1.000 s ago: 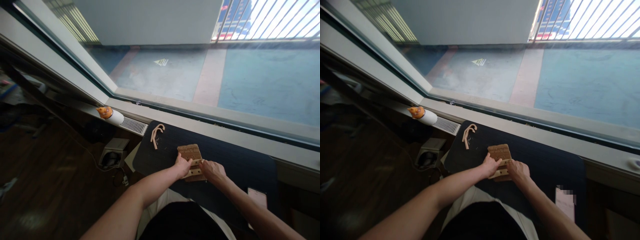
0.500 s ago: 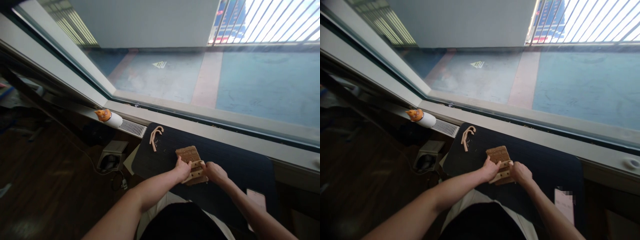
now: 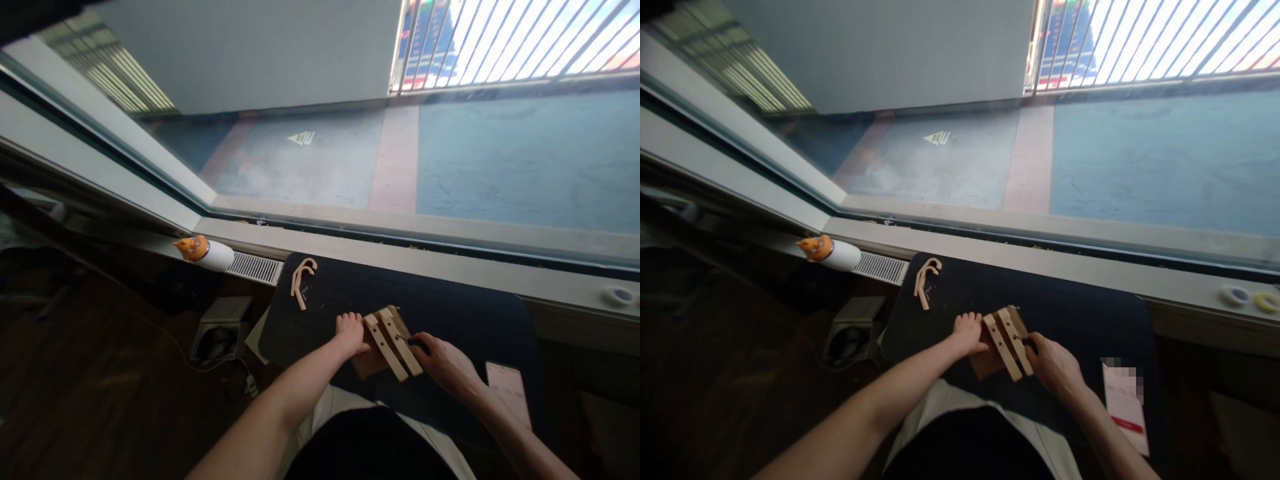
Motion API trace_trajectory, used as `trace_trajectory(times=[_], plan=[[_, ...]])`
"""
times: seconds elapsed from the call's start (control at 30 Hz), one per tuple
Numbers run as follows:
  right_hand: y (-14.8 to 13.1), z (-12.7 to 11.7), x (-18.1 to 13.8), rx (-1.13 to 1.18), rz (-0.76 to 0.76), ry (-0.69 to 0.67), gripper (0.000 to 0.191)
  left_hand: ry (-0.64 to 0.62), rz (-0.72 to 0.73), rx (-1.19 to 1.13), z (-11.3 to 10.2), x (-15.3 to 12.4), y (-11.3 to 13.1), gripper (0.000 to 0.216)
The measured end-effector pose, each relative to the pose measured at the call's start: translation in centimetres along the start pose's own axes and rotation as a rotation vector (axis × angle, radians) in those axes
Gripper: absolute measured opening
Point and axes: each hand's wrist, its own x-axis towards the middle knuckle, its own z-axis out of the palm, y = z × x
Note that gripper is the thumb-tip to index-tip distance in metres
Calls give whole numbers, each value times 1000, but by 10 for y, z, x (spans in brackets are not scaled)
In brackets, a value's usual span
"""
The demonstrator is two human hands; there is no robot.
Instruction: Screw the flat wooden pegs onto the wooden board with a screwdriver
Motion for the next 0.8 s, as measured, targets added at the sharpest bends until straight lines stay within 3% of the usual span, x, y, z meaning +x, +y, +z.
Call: trace_trajectory(times=[0.13,0.27,0.47,0.53,0.7,0.8], plan=[[-3,9,0,-6,-18,7,33,-56,-97,-100,22,-18,-9,59],[-12,10,0,-32,-51,17,31,45,-99,-149,23,-20,-13,64],[-11,4,-1,-71,-45,30,33,100,-70,-173,27,-24,-10,47],[-6,5,0,-79,-39,28,33,111,-69,-177,28,-26,-11,53],[3,14,1,-103,-23,22,25,158,-37,-165,19,-29,-16,98],[7,16,2,-102,-22,63,21,148,39,-145,11,-31,-21,109]])
